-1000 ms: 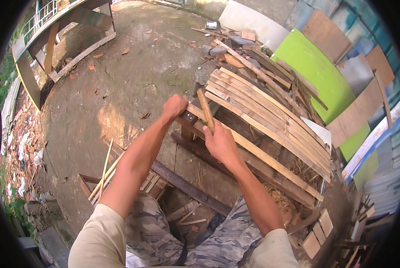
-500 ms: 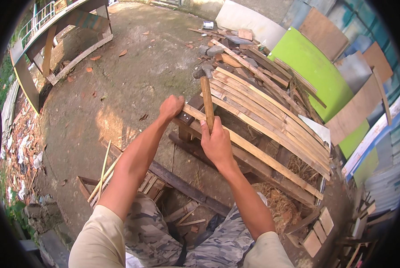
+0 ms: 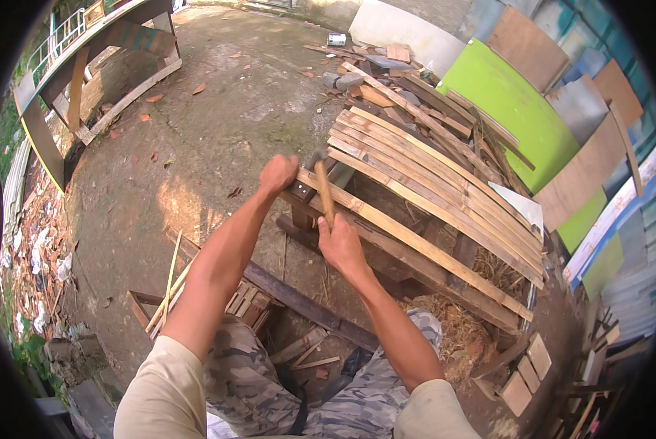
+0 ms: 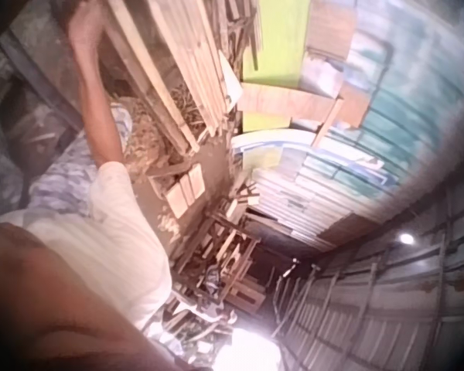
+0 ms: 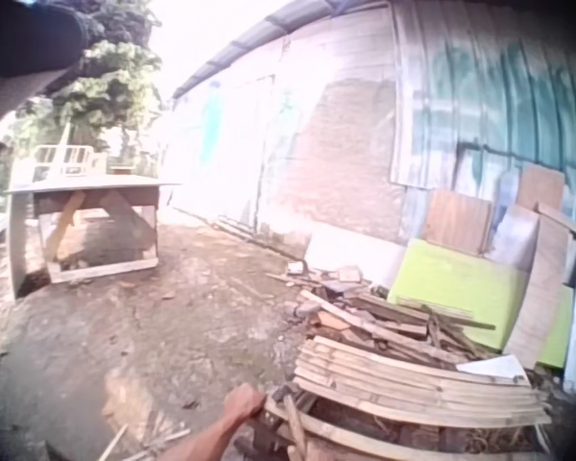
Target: The person sits on the ground and uses a hammer to drive nails into wooden slats, assembling a wooden pallet. They repeatedly pick up nails, position slats, and hammer them into place.
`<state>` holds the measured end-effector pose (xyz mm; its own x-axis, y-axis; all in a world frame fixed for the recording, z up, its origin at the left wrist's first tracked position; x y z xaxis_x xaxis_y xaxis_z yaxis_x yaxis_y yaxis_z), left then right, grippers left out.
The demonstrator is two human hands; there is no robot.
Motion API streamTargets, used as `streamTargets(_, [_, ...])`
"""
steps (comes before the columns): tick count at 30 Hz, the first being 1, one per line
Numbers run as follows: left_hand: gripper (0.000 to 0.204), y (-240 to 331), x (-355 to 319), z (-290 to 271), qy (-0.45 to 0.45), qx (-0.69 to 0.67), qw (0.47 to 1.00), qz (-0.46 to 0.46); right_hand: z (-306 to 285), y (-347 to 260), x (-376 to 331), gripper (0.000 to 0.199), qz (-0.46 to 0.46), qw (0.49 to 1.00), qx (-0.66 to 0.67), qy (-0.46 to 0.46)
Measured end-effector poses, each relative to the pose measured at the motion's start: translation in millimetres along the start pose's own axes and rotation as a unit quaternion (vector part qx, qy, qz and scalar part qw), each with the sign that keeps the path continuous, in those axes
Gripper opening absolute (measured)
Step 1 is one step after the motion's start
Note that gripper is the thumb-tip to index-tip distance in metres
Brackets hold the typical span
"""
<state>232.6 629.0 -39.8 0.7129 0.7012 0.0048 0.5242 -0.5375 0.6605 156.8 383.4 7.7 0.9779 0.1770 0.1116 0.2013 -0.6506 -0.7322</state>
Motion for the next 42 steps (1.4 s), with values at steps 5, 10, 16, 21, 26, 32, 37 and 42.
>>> streamTargets(5, [0.063, -7, 1, -5, 0.013, 0.008, 1.000, -0.009, -35, -40, -2, 0.038, 0.044, 0.996, 0.073, 0.011])
streamTargets(10, [0.063, -7, 3, -3, 0.012, 0.011, 1.000, -0.009, -19, -30, -9, 0.033, -0.001, 0.985, 0.110, 0.129])
streamTargets(16, [0.061, -12, 7, -4, 0.030, 0.006, 0.999, -0.007, -23, -29, -2, 0.038, 0.038, 0.998, 0.047, 0.020])
streamTargets(21, [0.061, -4, 3, 2, 0.029, 0.001, 1.000, -0.001, -4, -1, -1, 0.042, 0.024, 1.000, 0.011, -0.007])
streamTargets(26, [0.061, -14, 9, -2, 0.033, 0.006, 0.999, 0.003, -28, -37, 2, 0.041, -0.005, 1.000, -0.027, -0.005])
streamTargets(32, [0.058, 3, -1, -2, 0.012, 0.007, 1.000, -0.014, -9, -6, -5, 0.039, -0.072, 0.990, -0.118, -0.028])
streamTargets(37, [0.061, -15, 8, -5, 0.054, 0.020, 0.998, -0.017, -19, -29, -6, 0.039, -0.055, 0.996, -0.060, 0.030])
streamTargets(42, [0.062, -10, 8, 4, 0.043, 0.020, 0.999, -0.013, -5, -7, -4, 0.039, -0.122, 0.984, -0.125, -0.024])
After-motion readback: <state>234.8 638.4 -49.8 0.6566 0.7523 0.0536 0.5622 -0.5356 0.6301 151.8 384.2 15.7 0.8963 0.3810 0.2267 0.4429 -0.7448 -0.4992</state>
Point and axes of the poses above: each hand's wrist, its own x-axis towards the middle knuckle, its own z-axis out of the palm, y = z × x, the point moved 8 cm from there along x, towards the middle knuckle, and after that the axes turned 15 degrees about y, right-handed, at the moved point
